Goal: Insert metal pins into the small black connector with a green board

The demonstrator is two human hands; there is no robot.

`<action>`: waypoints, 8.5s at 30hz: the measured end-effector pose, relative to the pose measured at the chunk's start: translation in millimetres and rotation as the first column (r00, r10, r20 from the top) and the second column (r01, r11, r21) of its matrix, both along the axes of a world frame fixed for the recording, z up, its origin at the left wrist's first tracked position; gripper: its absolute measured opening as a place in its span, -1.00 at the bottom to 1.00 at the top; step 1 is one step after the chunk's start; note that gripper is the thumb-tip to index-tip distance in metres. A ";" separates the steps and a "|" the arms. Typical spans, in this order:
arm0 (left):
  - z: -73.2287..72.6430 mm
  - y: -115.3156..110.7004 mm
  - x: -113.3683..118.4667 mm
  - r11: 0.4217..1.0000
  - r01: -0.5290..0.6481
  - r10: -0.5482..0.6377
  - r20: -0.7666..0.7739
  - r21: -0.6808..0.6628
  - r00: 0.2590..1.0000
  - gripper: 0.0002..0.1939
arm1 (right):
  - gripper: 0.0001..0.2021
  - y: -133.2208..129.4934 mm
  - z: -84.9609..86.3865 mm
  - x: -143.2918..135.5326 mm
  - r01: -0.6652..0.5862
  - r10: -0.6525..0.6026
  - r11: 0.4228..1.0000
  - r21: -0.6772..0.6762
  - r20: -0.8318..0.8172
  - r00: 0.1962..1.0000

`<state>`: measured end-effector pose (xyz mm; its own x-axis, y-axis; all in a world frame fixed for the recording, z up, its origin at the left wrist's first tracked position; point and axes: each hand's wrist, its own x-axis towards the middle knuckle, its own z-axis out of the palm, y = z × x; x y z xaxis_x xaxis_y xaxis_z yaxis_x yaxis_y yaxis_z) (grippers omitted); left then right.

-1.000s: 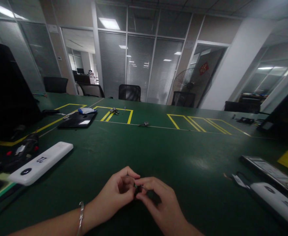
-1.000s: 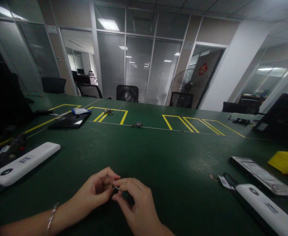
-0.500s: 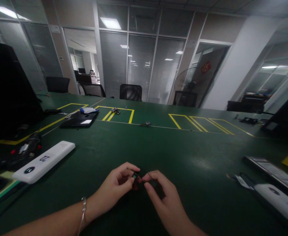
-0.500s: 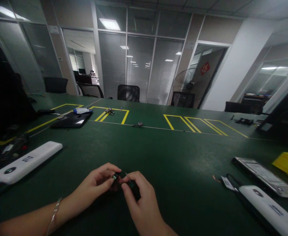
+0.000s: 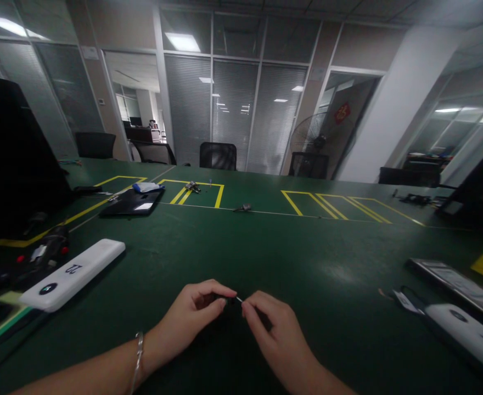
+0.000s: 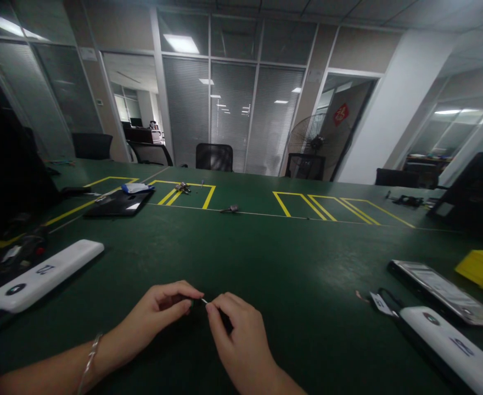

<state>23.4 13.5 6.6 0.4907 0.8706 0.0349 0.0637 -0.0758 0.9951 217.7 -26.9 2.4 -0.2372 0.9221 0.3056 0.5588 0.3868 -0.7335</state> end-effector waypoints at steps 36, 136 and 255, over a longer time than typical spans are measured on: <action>-4.8 -1.1 -1.1 0.996 0.082 -0.081 -0.004 0.035 0.997 -0.81 | -0.81 3.1 -3.1 2.4 -0.007 0.003 0.999 0.031 0.117 0.993; -10.0 1.3 -1.1 0.998 -0.032 0.028 0.076 0.054 0.997 -0.85 | -0.76 -1.0 1.7 -1.1 0.047 -0.047 0.999 -0.006 -0.050 0.998; 1.3 -1.4 -7.2 0.754 0.294 0.193 -0.626 0.587 0.755 -0.78 | -0.84 -2.0 -1.4 -1.0 0.055 -0.056 0.998 0.009 0.072 0.996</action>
<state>16.2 12.1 7.9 0.6474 0.7292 0.2218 0.6083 -0.6697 0.4260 216.6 -29.0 1.0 -0.2075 0.9323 0.2963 0.6306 0.3590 -0.6881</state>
